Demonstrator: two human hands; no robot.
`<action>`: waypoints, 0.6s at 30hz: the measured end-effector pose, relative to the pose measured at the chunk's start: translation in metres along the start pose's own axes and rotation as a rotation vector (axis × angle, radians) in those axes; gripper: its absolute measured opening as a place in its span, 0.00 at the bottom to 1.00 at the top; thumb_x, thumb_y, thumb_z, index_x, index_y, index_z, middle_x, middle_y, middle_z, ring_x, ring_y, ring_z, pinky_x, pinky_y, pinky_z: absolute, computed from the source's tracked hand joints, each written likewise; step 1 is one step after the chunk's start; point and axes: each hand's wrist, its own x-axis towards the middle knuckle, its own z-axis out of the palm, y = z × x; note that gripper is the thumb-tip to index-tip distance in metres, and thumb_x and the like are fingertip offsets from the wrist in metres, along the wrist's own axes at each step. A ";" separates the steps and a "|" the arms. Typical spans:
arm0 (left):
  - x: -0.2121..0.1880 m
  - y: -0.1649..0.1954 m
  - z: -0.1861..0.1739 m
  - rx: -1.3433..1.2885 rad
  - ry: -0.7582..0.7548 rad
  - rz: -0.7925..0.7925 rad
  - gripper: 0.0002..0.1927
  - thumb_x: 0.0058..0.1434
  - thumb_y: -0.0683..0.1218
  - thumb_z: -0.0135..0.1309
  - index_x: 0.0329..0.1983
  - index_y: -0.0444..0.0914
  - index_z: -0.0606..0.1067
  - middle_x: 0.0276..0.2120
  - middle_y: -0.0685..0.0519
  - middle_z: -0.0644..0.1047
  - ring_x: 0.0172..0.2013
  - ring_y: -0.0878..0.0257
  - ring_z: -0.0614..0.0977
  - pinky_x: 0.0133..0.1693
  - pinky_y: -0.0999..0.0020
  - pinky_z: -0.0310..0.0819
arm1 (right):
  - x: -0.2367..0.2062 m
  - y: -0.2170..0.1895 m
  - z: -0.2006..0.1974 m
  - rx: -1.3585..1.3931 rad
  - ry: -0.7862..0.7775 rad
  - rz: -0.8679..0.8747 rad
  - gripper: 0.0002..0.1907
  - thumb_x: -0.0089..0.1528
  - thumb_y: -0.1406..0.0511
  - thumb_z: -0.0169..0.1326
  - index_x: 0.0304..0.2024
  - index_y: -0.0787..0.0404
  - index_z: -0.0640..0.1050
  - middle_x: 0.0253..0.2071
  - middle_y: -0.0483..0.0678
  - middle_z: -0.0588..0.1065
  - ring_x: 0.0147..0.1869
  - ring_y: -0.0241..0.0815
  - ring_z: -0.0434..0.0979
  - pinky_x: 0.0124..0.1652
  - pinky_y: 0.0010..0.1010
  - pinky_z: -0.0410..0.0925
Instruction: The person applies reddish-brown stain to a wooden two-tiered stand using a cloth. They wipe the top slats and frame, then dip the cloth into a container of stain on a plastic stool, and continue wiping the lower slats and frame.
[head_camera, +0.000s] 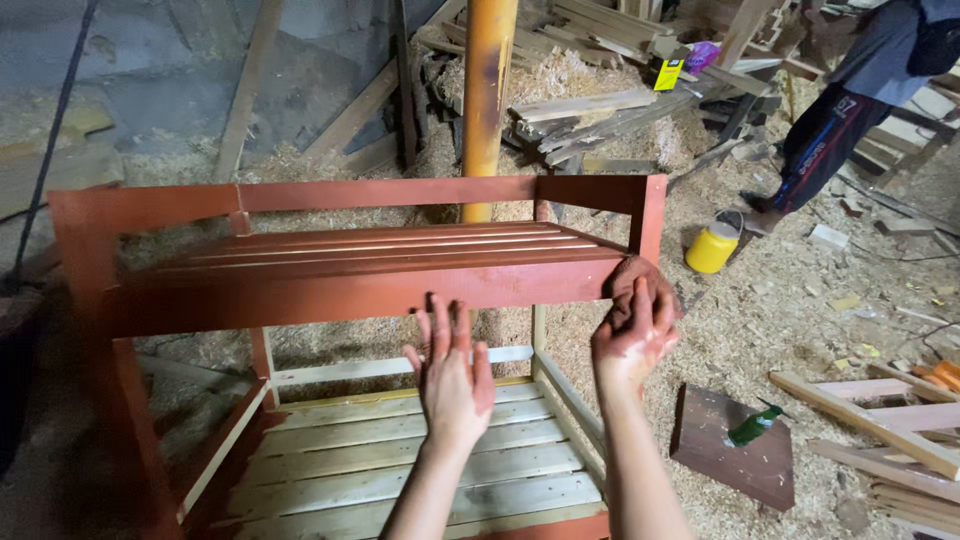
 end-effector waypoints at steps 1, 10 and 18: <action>0.000 -0.004 -0.004 0.011 0.008 -0.009 0.32 0.69 0.49 0.41 0.76 0.38 0.58 0.78 0.40 0.45 0.75 0.36 0.43 0.65 0.25 0.26 | -0.001 -0.011 0.002 -0.009 0.092 -0.055 0.37 0.62 0.76 0.56 0.74 0.59 0.63 0.71 0.61 0.65 0.71 0.55 0.66 0.63 0.50 0.65; 0.004 -0.001 -0.017 -0.038 0.072 -0.037 0.30 0.67 0.48 0.43 0.73 0.36 0.62 0.77 0.41 0.49 0.76 0.37 0.47 0.67 0.28 0.32 | -0.030 -0.118 -0.004 0.173 -0.295 -0.169 0.30 0.63 0.59 0.39 0.68 0.45 0.73 0.65 0.59 0.69 0.63 0.62 0.68 0.59 0.50 0.67; 0.004 0.030 0.011 -0.087 0.012 -0.005 0.31 0.67 0.47 0.44 0.73 0.36 0.62 0.77 0.40 0.49 0.75 0.37 0.46 0.67 0.28 0.31 | -0.002 -0.015 -0.023 0.007 -0.534 -0.044 0.32 0.61 0.54 0.43 0.69 0.38 0.75 0.60 0.60 0.69 0.48 0.63 0.67 0.47 0.51 0.66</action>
